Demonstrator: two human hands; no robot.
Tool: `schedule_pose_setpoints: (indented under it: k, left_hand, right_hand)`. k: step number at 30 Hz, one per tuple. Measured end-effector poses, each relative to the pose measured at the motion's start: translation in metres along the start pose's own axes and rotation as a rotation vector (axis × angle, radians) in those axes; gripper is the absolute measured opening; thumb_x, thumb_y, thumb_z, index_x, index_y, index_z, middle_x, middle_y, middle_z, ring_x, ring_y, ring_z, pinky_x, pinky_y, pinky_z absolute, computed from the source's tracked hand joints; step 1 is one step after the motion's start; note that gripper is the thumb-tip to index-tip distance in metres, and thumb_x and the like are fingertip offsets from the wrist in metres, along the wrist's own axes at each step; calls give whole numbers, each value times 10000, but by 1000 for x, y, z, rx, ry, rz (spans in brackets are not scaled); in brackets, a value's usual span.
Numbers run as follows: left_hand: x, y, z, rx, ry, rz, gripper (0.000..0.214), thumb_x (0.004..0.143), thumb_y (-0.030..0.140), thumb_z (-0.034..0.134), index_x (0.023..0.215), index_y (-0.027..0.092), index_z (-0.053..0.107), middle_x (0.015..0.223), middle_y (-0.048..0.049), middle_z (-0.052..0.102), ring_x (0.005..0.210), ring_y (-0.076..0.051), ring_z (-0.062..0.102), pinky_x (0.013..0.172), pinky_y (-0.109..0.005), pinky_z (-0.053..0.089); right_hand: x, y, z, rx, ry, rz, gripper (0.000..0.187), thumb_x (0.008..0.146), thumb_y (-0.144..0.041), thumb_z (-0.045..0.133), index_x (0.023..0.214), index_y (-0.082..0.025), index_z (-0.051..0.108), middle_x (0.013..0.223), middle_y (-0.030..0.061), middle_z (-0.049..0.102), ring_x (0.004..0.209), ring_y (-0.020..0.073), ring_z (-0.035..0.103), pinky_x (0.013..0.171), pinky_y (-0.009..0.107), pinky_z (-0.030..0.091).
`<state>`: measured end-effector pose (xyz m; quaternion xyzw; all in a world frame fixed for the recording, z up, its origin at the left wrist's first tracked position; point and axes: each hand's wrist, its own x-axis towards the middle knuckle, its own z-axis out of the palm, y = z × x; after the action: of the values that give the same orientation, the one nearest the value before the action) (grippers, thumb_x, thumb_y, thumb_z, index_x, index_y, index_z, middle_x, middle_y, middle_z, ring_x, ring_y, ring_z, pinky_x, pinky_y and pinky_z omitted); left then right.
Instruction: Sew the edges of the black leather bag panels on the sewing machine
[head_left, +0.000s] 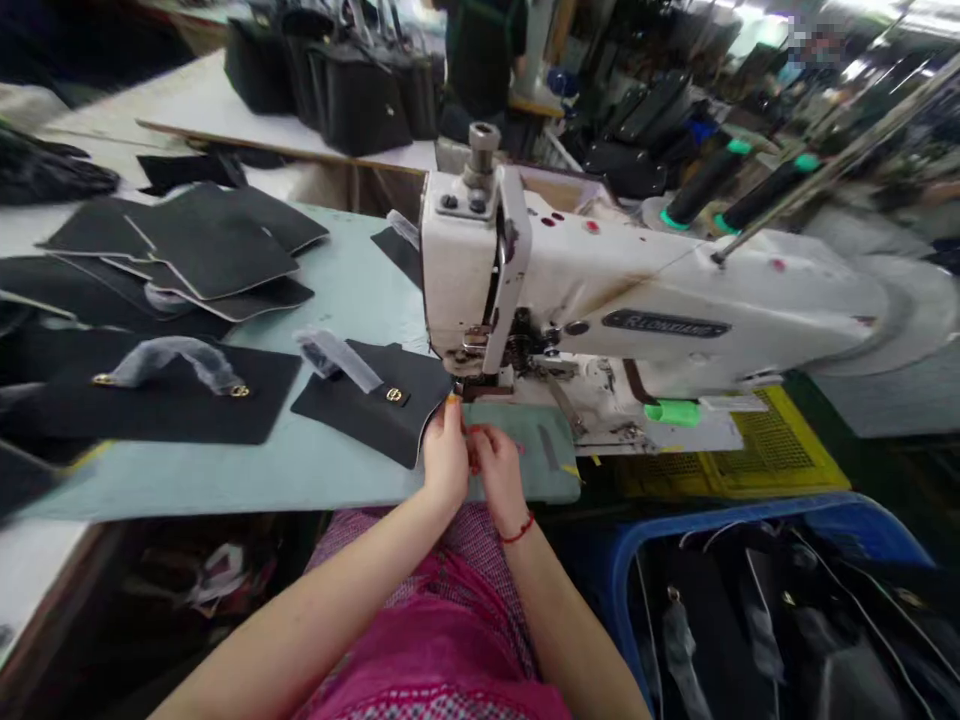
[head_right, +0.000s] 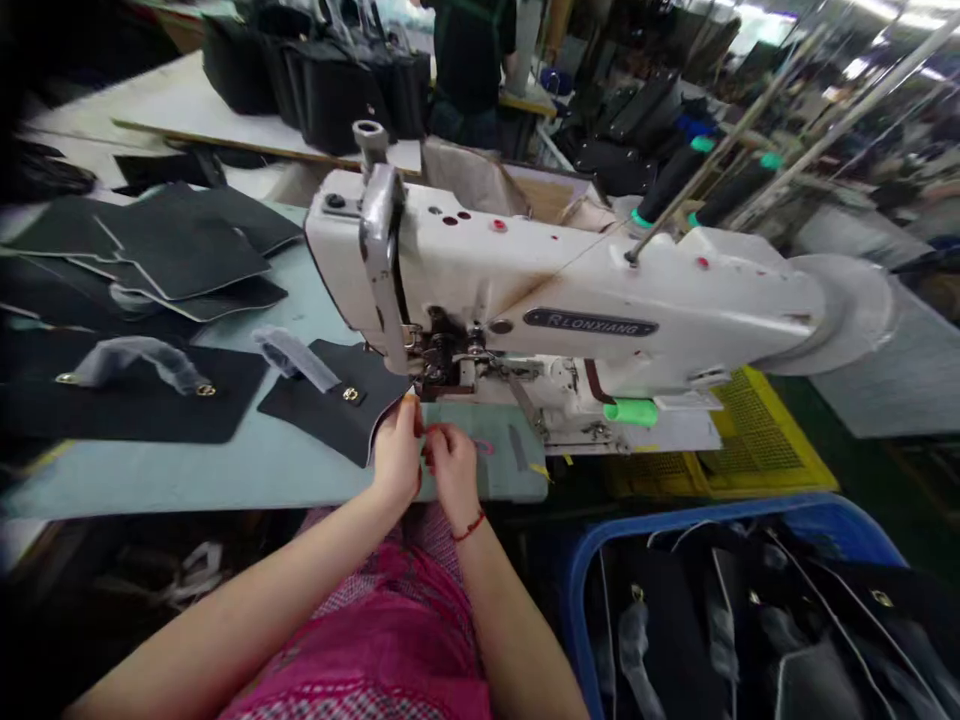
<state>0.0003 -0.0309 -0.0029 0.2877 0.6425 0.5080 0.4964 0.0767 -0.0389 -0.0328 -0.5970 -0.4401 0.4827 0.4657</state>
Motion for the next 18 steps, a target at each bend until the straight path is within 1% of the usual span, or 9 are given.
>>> schedule_pose_setpoints:
  k: [2,4,7,9,11,13,15,17,18]
  left_hand:
    - [-19,-7,-19,-71,-95,163,240,918,394,524,799,187,554,724,-2,516,648,-129,489,605,-237,429]
    - [-25,-2,-46,-64,-202,307,161,897,343,587,869,184,589,782,-9,560,706,-127,539,665,-238,463]
    - [-8,40,-85,-29,-328,487,136,898,315,606,872,184,577,791,-14,599,692,-128,597,660,-256,502]
    - [16,84,-100,68,-461,414,147,886,324,618,913,180,602,807,-32,634,619,-129,607,496,-224,466]
    - [47,125,-104,122,-528,347,174,887,345,598,949,184,612,774,-28,648,485,-106,550,357,-193,352]
    - [82,148,-98,307,-561,398,223,889,358,571,968,163,644,802,-49,682,533,-124,584,384,-205,404]
    - [120,150,-84,621,-647,524,270,861,354,565,960,131,681,901,-86,723,762,-192,667,617,-304,562]
    - [152,137,-66,862,-851,656,321,821,384,569,977,136,700,1012,-101,740,974,-250,669,906,-427,537]
    - [164,129,-57,910,-976,697,353,807,403,576,1015,148,705,1081,-99,734,1057,-262,651,993,-444,491]
  right_hand:
    - [3,-5,0,14,28,4,294,894,-406,517,772,-169,640,677,16,634,580,123,560,502,209,419]
    - [8,-11,4,47,35,26,348,897,-467,514,832,-162,668,734,46,681,630,143,617,525,217,458]
    - [18,-21,18,98,-37,60,460,888,-580,500,877,-156,677,775,70,703,657,160,656,541,230,481]
    - [27,-26,30,77,-69,56,516,884,-639,472,828,-162,661,740,55,680,633,154,641,527,228,458]
    - [35,-29,41,-5,-56,14,555,894,-665,432,716,-171,611,659,26,620,594,137,591,514,223,413]
    - [41,-30,50,-111,-8,-53,576,905,-658,414,599,-182,519,574,-1,527,556,118,514,507,225,359]
    - [45,-28,56,-195,47,-116,561,911,-615,436,543,-191,433,530,-17,449,536,108,440,505,237,305]
    - [47,-25,59,-244,84,-161,522,919,-545,448,535,-196,394,519,-24,411,529,106,392,508,252,259]
    - [47,-24,60,-253,91,-177,499,922,-513,444,540,-197,391,521,-25,404,528,106,379,512,258,243]
